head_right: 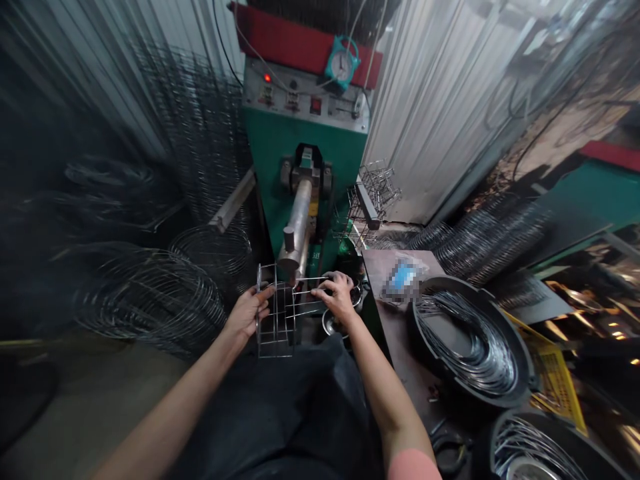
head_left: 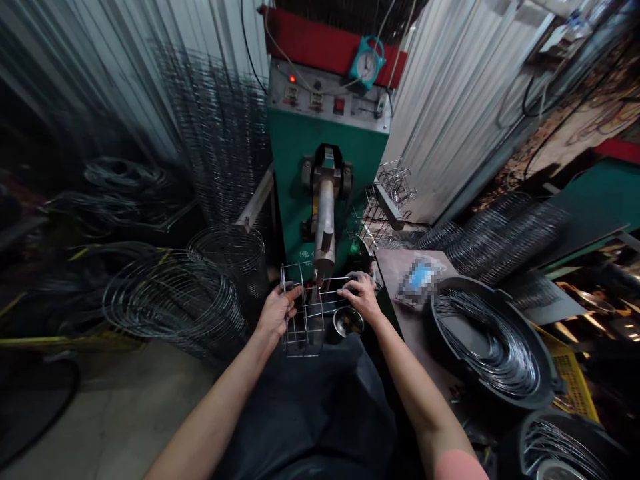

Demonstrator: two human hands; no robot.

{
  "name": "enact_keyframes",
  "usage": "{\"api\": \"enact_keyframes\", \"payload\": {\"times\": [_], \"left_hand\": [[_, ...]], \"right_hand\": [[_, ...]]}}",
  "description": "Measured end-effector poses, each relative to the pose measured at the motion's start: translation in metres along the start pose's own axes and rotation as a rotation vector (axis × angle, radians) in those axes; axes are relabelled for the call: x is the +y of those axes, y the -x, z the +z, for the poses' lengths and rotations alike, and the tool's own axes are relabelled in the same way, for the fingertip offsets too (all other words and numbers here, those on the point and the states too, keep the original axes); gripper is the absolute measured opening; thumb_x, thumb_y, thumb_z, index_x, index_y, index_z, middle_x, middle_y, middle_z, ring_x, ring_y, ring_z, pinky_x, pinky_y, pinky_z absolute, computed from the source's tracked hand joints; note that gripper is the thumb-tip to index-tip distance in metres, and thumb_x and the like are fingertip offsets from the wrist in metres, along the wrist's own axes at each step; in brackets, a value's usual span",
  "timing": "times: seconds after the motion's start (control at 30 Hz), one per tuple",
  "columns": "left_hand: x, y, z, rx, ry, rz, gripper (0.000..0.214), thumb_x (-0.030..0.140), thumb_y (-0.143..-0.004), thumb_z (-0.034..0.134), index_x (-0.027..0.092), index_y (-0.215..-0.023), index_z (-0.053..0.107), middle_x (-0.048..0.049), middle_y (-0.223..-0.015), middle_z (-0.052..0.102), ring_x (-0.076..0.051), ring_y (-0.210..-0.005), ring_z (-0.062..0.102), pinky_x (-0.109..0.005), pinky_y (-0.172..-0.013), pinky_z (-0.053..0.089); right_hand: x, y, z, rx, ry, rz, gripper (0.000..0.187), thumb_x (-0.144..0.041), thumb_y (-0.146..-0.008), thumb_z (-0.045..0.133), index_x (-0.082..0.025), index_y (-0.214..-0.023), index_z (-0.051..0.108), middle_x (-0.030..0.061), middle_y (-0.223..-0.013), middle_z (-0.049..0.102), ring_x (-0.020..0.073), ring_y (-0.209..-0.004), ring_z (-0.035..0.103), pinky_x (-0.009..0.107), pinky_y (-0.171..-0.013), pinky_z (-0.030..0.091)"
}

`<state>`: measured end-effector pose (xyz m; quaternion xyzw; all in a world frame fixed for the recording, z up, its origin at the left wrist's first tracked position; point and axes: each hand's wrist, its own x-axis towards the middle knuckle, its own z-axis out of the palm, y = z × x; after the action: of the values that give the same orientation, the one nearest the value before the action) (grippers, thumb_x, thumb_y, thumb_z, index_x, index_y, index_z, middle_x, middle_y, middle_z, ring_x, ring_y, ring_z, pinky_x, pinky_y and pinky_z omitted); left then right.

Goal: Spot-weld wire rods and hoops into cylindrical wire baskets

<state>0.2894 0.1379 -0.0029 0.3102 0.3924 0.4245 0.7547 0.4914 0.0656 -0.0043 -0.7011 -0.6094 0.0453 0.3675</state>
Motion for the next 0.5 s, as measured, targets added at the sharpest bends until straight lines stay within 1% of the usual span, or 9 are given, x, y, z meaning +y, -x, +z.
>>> {"api": "enact_keyframes", "payload": {"times": [0.23,0.37,0.5], "left_hand": [[0.001,-0.01,0.0,0.016,0.026,-0.025,0.051,0.021,-0.042,0.082,0.017,-0.078,0.047,0.0128,-0.048,0.034,0.0,-0.036,0.023,-0.015,-0.033,0.013],[0.001,-0.018,0.0,0.023,0.039,-0.047,0.049,0.019,-0.042,0.082,0.017,-0.075,0.046,0.0115,-0.049,0.036,0.0,-0.036,0.024,-0.014,-0.033,0.014],[-0.001,-0.027,0.0,0.041,0.041,-0.077,0.046,0.016,-0.044,0.081,0.016,-0.076,0.048,0.0101,-0.05,0.039,0.0,-0.035,0.025,-0.013,-0.032,0.014]], "right_hand": [[-0.001,-0.01,0.001,-0.005,0.0,0.015,0.025,-0.045,-0.076,0.061,-0.023,-0.066,0.066,0.0045,-0.102,0.059,0.0238,-0.107,0.044,0.044,-0.094,0.022],[0.001,-0.014,0.002,-0.007,0.012,0.036,0.025,-0.045,-0.075,0.061,-0.023,-0.064,0.066,0.0038,-0.102,0.06,0.0241,-0.107,0.043,0.045,-0.095,0.02],[0.001,-0.018,0.001,-0.019,0.027,0.045,0.024,-0.043,-0.076,0.061,-0.023,-0.065,0.066,0.0033,-0.101,0.06,0.0236,-0.106,0.044,0.044,-0.094,0.022]]}}
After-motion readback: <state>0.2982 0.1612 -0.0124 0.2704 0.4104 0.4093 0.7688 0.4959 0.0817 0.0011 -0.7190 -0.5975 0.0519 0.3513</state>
